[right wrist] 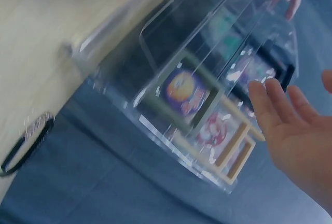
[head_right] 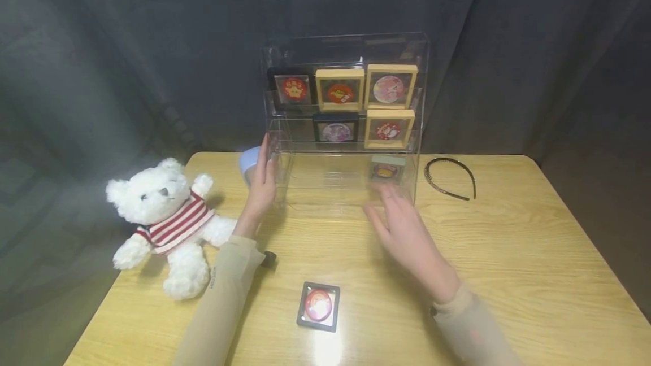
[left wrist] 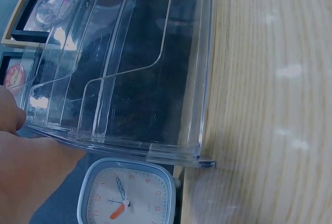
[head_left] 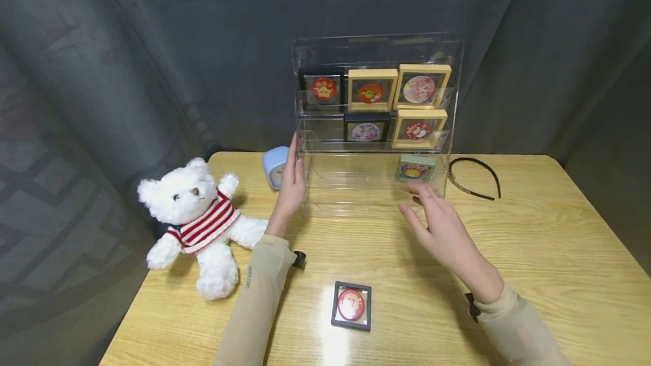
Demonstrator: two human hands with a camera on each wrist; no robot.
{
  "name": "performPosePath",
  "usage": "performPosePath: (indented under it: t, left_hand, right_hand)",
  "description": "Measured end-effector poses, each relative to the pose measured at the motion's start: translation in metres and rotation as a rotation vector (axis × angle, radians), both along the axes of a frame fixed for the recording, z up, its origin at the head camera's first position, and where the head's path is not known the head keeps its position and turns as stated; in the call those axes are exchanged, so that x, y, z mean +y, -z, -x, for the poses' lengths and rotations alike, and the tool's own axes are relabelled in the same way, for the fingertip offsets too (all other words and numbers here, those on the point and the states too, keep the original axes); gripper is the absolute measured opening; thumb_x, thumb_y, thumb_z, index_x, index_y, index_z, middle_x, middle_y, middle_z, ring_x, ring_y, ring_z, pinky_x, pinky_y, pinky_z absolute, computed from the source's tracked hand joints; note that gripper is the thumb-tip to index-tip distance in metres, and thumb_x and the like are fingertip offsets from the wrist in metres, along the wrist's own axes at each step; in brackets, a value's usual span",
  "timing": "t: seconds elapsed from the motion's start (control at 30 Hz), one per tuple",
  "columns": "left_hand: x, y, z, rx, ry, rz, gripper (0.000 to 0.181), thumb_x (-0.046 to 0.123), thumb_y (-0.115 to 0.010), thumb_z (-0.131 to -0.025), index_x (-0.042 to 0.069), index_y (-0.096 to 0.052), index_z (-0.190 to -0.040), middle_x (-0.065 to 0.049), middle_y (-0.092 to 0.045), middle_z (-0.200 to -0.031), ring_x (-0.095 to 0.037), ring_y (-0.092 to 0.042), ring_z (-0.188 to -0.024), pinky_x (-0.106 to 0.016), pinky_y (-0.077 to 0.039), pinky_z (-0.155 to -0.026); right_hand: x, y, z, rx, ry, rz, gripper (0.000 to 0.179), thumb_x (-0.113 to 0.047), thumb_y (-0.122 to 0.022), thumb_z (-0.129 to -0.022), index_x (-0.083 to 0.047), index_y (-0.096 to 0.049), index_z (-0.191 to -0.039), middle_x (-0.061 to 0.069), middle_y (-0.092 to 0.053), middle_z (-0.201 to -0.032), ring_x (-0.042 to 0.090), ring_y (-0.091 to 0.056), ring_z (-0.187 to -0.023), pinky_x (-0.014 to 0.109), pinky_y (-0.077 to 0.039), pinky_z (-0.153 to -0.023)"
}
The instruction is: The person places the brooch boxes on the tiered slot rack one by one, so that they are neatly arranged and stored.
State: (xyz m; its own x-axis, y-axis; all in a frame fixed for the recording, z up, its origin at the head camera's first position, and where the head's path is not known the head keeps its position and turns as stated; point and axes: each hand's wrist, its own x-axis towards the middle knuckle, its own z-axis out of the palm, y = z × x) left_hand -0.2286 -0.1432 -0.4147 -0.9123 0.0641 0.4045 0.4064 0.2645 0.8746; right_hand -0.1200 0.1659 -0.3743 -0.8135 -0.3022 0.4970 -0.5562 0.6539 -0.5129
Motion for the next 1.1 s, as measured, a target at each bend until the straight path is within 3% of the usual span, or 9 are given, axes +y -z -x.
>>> performPosePath:
  t: [0.3,0.4,0.47,0.6,0.63,0.7,0.83,0.87,1.1]
  left_hand:
    - [0.0,0.002,0.002,0.039,0.018,-0.011,0.059,0.011,-0.027,-0.118,0.012,-0.009,-0.174,-0.01,-0.01,-0.179,-0.028,-0.015,-0.162,-0.046,-0.021,-0.131]
    - [0.0,0.002,0.004,0.023,0.023,-0.018,0.059,0.01,-0.027,-0.118,0.011,-0.008,-0.174,-0.009,-0.01,-0.179,-0.028,-0.014,-0.162,-0.046,-0.02,-0.131]
    - [-0.005,0.018,0.017,0.044,0.029,-0.01,0.059,0.021,-0.027,-0.119,0.019,-0.008,-0.175,-0.003,-0.01,-0.179,-0.022,-0.015,-0.162,-0.04,-0.021,-0.13]
    - [-0.006,0.018,0.016,0.038,0.034,-0.012,0.059,0.021,-0.028,-0.119,0.02,-0.008,-0.175,-0.003,-0.01,-0.179,-0.022,-0.015,-0.162,-0.041,-0.021,-0.13]
    - [-0.009,0.029,0.024,0.05,0.042,-0.025,0.059,0.023,-0.028,-0.12,0.021,-0.008,-0.175,-0.004,-0.01,-0.179,-0.023,-0.015,-0.162,-0.04,-0.022,-0.13]
    - [-0.005,0.014,0.013,0.031,0.051,-0.047,0.059,0.015,-0.027,-0.119,0.015,-0.008,-0.174,-0.009,-0.009,-0.179,-0.029,-0.013,-0.163,-0.045,-0.02,-0.131]
    - [-0.01,0.028,0.021,0.066,0.059,-0.071,0.059,0.023,-0.028,-0.119,0.02,-0.009,-0.175,-0.007,-0.009,-0.179,-0.029,-0.013,-0.163,-0.043,-0.019,-0.131]
    - [-0.008,0.018,0.012,0.063,0.053,-0.061,0.059,0.021,-0.028,-0.119,0.019,-0.01,-0.175,-0.007,-0.01,-0.179,-0.028,-0.013,-0.163,-0.044,-0.018,-0.131]
    - [-0.001,0.001,0.0,0.003,0.014,-0.01,0.059,0.008,-0.028,-0.118,0.011,-0.009,-0.174,-0.01,-0.011,-0.179,-0.028,-0.014,-0.162,-0.043,-0.021,-0.131]
  right_hand:
    - [-0.013,0.012,-0.021,-0.078,-0.095,0.033,0.036,-0.005,-0.072,-0.102,0.002,-0.06,-0.135,0.021,-0.068,-0.132,0.039,-0.069,-0.118,0.053,-0.06,-0.097]
    - [-0.016,0.018,-0.029,-0.109,-0.115,0.019,0.038,-0.008,-0.074,-0.101,0.003,-0.06,-0.135,0.019,-0.068,-0.132,0.036,-0.068,-0.119,0.049,-0.06,-0.097]
    - [-0.017,0.023,-0.034,-0.122,-0.123,0.005,0.039,-0.01,-0.076,-0.1,0.002,-0.06,-0.134,0.018,-0.068,-0.131,0.035,-0.069,-0.117,0.049,-0.061,-0.096]
    - [-0.023,0.031,-0.045,-0.178,-0.159,-0.007,0.04,-0.012,-0.077,-0.1,-0.002,-0.06,-0.135,0.016,-0.068,-0.131,0.035,-0.071,-0.114,0.05,-0.062,-0.094]
    - [-0.024,0.033,-0.048,-0.201,-0.172,-0.009,0.041,-0.012,-0.077,-0.1,-0.003,-0.059,-0.136,0.016,-0.068,-0.131,0.036,-0.071,-0.113,0.05,-0.062,-0.094]
    - [-0.027,0.036,-0.053,-0.262,-0.199,-0.014,0.042,-0.015,-0.076,-0.101,-0.005,-0.058,-0.138,0.015,-0.068,-0.132,0.037,-0.072,-0.112,0.05,-0.062,-0.094]
    - [-0.03,0.04,-0.06,-0.346,-0.247,-0.056,0.046,-0.022,-0.076,-0.103,-0.005,-0.056,-0.141,0.014,-0.067,-0.134,0.034,-0.072,-0.111,0.05,-0.061,-0.093]
    - [-0.031,0.041,-0.062,-0.355,-0.255,-0.07,0.048,-0.024,-0.076,-0.103,-0.004,-0.056,-0.141,0.013,-0.067,-0.135,0.033,-0.071,-0.112,0.049,-0.061,-0.093]
    - [-0.035,0.05,-0.069,-0.353,-0.296,-0.144,0.057,-0.031,-0.083,-0.097,-0.003,-0.058,-0.14,0.009,-0.068,-0.129,0.027,-0.069,-0.113,0.048,-0.059,-0.096]
